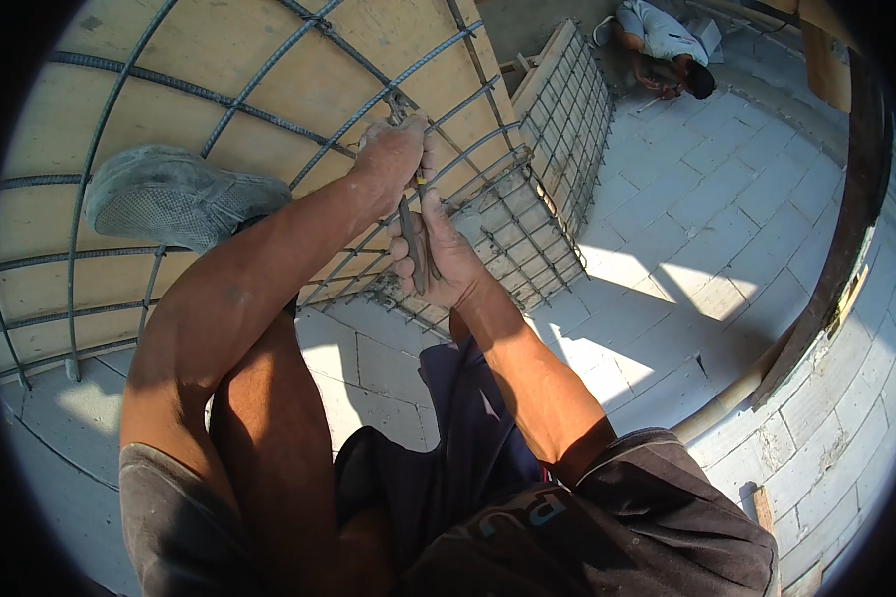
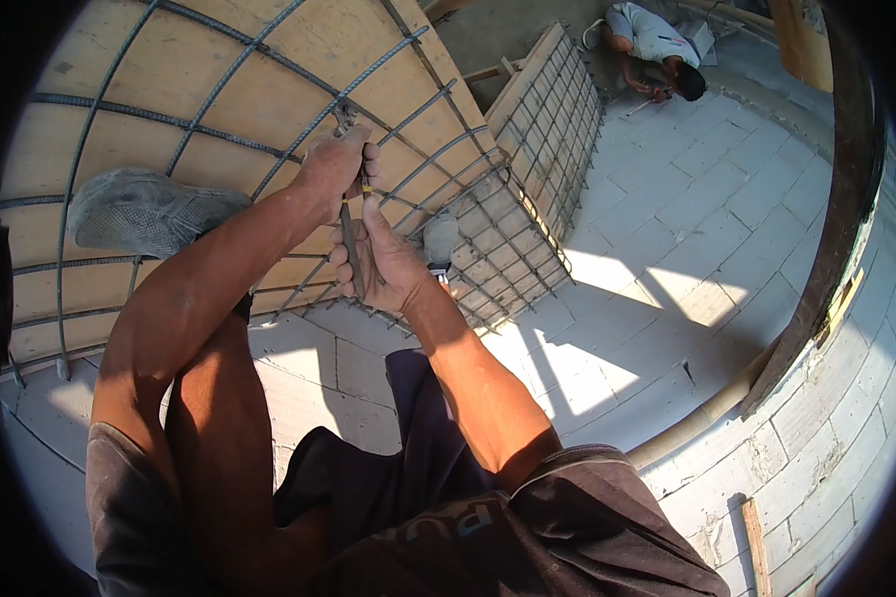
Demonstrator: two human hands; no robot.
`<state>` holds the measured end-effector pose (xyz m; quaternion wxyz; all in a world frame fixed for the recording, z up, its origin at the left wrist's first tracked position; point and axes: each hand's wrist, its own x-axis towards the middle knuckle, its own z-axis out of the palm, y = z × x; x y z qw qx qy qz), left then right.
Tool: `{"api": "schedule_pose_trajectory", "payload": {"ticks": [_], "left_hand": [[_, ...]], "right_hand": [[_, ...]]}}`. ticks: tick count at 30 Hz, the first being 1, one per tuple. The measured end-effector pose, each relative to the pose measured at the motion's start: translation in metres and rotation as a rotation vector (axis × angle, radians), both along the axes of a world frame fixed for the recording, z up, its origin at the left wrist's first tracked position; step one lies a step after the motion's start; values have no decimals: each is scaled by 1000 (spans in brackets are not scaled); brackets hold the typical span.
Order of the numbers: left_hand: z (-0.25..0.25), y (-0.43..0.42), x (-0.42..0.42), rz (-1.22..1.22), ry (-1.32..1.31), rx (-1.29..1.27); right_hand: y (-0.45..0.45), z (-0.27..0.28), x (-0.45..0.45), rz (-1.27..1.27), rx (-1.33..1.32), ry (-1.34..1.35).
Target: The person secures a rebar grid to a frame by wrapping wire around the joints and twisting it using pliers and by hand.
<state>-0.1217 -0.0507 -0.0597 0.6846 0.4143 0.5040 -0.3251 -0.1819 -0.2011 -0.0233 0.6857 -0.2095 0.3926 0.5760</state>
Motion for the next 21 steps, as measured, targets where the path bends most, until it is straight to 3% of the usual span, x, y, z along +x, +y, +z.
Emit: {"api": "schedule_pose_trajectory", "payload": {"ticks": [2,5,7,9,11,14,21], "left_hand": [[-2,-7,-1,61,20,66],[-7,-15,-2,89,-17,101],[-18,-21,-3,102,-31,93],[-20,-23,-2,108,-44,63],[-12,-21,0,107,-53,13],[-9,-18,0,119,-48,-74],[-12,-15,2,223,-40,-198]], "right_hand": [[-2,-7,-1,188,-133,-152],[4,18,26,594,-492,-620],[8,14,15,815,-877,-1056],[8,17,8,936,-1070,-1242],[18,36,19,974,-1063,-1171],[8,29,21,1018,-815,-1085],[19,32,14,1134,-1068,-1436]]}}
